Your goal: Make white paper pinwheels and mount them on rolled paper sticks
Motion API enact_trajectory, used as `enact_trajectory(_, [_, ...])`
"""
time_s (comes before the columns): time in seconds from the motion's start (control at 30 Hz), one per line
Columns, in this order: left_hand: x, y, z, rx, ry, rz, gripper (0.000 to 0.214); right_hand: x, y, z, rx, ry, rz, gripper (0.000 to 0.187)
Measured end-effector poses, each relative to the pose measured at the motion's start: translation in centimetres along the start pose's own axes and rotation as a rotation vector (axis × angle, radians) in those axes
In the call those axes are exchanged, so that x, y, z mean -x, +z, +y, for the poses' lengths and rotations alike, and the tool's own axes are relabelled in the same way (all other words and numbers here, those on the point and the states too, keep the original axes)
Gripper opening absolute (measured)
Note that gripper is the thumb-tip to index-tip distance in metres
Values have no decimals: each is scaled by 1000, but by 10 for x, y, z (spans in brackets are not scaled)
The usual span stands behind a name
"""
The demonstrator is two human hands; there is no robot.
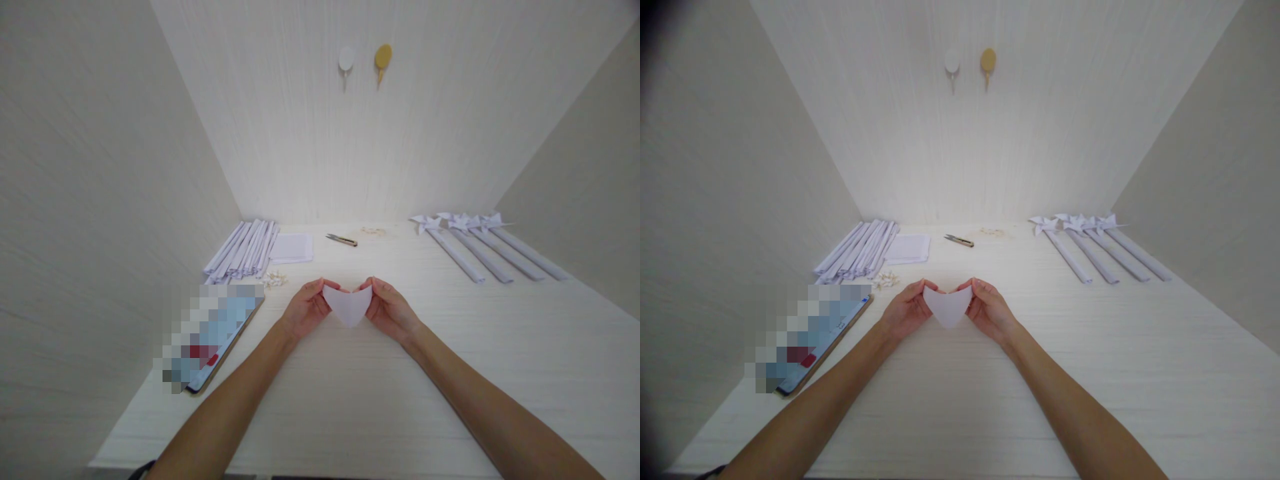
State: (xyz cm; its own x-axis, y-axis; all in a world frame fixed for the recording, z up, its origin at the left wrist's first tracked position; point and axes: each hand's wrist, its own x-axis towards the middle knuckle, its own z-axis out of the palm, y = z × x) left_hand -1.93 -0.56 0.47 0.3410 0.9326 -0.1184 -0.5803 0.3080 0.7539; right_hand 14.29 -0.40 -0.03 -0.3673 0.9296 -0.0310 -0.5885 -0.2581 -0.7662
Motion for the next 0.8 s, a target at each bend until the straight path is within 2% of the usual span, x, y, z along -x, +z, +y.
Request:
enact_trajectory(0.33, [0,2,0,-1,37,40,22,-1,-2,0,7,3,53,19])
enact_trajectory(0.47, [-2,-8,7,69,135,122,19,-3,-9,-7,-54,-43,177,18])
enact_trajectory(0.6, [-4,-15,15,1,198,228,23,-6,-14,-12,2,-156,335,21])
enact_trajectory(0.73, [-2,-9,9,-192,108,97,41,-7,-10,-4,234,-200,308,26])
enact_trajectory(0.8, [-1,-4,2,-373,112,60,36,-5,-7,1,397,-232,277,29])
